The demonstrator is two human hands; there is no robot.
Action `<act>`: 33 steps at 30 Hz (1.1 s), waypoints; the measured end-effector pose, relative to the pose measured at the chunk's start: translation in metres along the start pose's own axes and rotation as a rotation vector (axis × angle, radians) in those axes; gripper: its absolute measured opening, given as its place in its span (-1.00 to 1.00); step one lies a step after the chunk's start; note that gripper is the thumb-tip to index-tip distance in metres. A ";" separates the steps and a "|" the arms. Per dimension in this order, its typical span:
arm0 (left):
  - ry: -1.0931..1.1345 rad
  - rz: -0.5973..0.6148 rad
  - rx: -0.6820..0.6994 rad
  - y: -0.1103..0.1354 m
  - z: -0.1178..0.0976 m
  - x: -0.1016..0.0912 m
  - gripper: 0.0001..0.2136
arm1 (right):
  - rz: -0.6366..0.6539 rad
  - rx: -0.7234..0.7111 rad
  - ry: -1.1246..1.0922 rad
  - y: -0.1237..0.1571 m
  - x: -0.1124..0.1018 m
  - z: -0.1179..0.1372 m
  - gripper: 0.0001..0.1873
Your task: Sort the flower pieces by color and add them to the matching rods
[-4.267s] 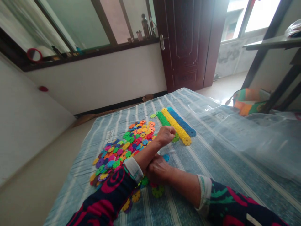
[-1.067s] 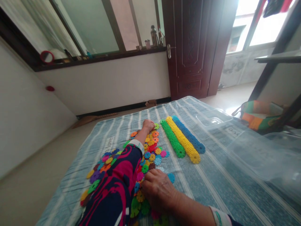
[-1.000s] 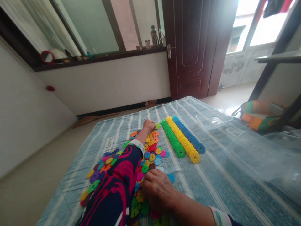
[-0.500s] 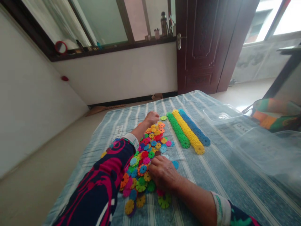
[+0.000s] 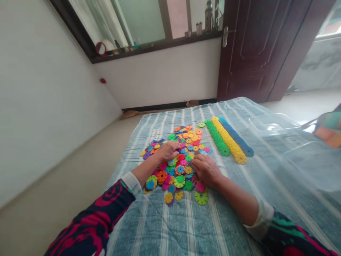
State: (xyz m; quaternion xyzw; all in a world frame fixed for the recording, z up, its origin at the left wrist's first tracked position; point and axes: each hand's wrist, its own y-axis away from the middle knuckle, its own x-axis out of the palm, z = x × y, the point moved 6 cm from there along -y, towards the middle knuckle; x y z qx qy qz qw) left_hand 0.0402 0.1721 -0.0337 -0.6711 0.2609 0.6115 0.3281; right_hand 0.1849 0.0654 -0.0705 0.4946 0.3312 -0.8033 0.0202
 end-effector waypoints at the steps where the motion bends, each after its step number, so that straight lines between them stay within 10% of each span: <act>1: -0.009 -0.010 -0.020 0.007 0.002 0.000 -0.81 | -0.019 0.024 0.002 0.000 -0.002 -0.005 -0.80; 9: -0.014 -0.157 -0.171 0.053 0.000 -0.009 -0.79 | 0.011 0.154 0.075 0.002 -0.003 -0.029 -0.75; 19: 0.088 -0.218 -0.111 0.083 -0.062 0.003 -0.80 | 0.036 0.122 0.033 0.004 -0.001 -0.026 -0.72; 33: 0.103 -0.284 -0.207 0.084 -0.053 0.013 -0.86 | 0.001 0.094 -0.068 0.004 -0.004 -0.026 -0.75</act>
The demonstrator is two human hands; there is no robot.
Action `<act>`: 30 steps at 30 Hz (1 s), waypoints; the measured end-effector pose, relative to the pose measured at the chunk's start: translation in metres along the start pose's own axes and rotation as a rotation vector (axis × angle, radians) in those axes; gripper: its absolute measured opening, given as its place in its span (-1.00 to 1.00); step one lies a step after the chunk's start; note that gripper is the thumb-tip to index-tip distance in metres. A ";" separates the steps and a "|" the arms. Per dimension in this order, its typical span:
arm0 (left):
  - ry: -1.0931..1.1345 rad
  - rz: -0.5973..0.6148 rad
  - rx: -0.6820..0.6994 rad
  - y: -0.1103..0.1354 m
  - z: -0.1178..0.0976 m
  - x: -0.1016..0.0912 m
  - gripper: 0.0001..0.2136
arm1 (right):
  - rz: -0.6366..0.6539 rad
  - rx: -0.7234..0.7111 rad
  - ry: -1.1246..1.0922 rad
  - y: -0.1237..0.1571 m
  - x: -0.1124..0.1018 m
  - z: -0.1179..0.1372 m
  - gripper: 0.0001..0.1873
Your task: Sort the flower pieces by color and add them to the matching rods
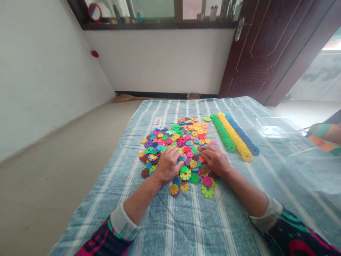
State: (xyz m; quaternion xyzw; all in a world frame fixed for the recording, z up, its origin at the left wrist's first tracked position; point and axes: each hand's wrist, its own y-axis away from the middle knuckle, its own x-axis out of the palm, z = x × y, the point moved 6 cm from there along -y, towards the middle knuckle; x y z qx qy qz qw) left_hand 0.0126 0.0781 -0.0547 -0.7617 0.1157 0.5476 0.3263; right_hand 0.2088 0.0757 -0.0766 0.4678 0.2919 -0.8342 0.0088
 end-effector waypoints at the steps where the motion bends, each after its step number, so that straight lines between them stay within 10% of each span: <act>1: -0.004 -0.008 -0.004 0.000 0.000 0.000 -0.86 | 0.001 0.000 -0.003 0.000 0.000 0.000 -0.75; 30: 0.038 -0.292 -0.017 0.000 0.018 -0.017 -0.75 | 0.000 -0.037 0.004 -0.003 -0.004 0.012 -0.73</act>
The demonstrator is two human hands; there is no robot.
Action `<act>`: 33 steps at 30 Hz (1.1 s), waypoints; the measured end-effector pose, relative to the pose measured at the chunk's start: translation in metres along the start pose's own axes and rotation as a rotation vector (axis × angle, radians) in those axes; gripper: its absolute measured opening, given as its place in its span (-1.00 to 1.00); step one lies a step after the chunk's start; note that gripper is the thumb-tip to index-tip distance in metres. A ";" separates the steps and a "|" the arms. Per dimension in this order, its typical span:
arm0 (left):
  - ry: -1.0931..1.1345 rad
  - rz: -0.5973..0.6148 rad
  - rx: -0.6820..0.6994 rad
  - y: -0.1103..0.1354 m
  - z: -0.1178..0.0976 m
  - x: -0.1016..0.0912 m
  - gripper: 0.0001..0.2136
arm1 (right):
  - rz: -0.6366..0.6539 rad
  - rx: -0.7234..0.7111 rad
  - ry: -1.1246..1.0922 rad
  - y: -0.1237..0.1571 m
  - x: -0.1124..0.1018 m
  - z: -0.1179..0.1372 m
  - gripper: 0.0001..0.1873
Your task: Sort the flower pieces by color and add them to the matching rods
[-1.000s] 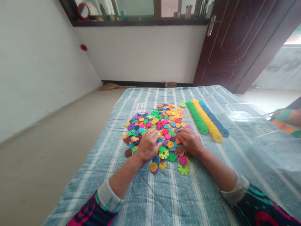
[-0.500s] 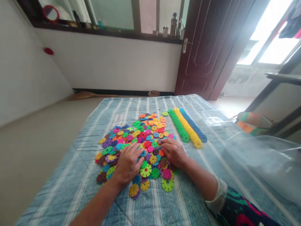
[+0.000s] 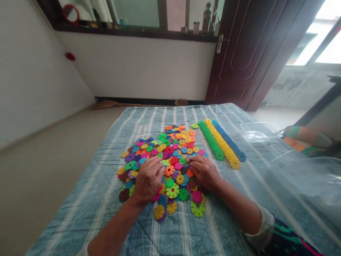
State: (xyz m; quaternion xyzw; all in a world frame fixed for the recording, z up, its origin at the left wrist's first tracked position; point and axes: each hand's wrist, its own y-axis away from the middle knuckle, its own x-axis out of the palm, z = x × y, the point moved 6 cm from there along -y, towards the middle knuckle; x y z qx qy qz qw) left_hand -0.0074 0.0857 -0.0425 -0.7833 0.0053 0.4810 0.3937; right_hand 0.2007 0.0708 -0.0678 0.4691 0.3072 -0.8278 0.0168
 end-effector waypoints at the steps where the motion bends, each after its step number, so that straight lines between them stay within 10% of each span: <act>1: -0.010 -0.006 -0.021 -0.001 0.002 -0.002 -0.76 | -0.003 -0.008 -0.012 0.001 0.000 0.001 -0.73; 13: -0.184 -0.078 -0.190 -0.002 0.035 -0.013 -0.85 | -0.064 -0.102 -0.108 0.002 -0.001 0.022 -0.74; 23: -0.179 -0.164 -0.437 0.011 0.112 -0.036 -0.81 | 0.136 0.093 0.155 -0.065 0.028 0.013 -0.79; 33: -0.081 -0.196 -0.581 0.023 0.135 -0.021 -0.80 | 0.287 -0.197 0.017 -0.063 0.039 0.062 -0.71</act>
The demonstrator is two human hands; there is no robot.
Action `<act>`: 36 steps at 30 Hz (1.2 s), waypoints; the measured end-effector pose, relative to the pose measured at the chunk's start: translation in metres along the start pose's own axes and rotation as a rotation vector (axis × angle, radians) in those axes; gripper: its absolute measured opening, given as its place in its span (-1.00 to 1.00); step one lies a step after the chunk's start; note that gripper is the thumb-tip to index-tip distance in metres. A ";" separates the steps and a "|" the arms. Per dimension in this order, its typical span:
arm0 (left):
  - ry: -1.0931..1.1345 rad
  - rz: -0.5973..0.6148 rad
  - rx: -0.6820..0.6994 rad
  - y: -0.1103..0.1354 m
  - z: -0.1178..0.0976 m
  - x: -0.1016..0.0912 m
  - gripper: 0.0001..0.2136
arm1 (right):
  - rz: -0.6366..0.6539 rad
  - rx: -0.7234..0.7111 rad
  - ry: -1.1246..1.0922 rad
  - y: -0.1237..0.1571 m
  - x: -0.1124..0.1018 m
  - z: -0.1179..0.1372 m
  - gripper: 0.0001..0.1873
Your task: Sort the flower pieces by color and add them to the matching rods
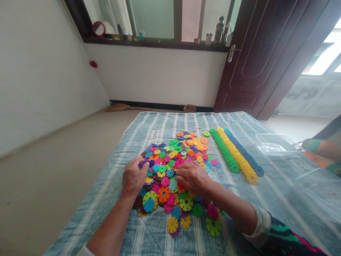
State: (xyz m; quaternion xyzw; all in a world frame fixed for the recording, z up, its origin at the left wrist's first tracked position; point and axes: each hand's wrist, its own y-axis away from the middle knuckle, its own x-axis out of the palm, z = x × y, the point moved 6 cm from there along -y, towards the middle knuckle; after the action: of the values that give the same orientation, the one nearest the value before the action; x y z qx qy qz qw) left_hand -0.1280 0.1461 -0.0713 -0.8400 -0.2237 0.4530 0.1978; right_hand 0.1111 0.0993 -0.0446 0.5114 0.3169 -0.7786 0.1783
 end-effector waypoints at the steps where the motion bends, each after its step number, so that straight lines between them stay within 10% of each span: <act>1: 0.002 0.006 -0.002 0.000 0.000 0.001 -0.80 | -0.018 0.040 0.017 -0.004 -0.004 -0.009 -0.69; 6: -0.006 0.037 -0.006 -0.001 -0.003 0.001 -0.77 | -0.030 0.262 0.125 -0.027 -0.008 -0.049 -0.77; 14: 0.009 0.054 -0.005 0.000 -0.004 0.003 -0.75 | 0.042 0.003 0.071 0.002 0.005 -0.014 -0.74; 24: 0.006 0.075 -0.003 -0.001 -0.009 0.000 -0.75 | 0.088 0.353 0.351 -0.043 -0.007 -0.080 -0.72; 36: -0.004 0.077 0.022 -0.013 -0.007 0.002 -0.77 | -0.003 0.110 0.452 -0.052 -0.015 -0.068 -0.75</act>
State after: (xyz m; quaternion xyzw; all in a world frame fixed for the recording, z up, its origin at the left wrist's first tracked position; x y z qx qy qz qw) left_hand -0.1238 0.1571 -0.0620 -0.8448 -0.1863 0.4645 0.1891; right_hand 0.1325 0.1824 -0.0335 0.6811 0.3067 -0.6607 0.0738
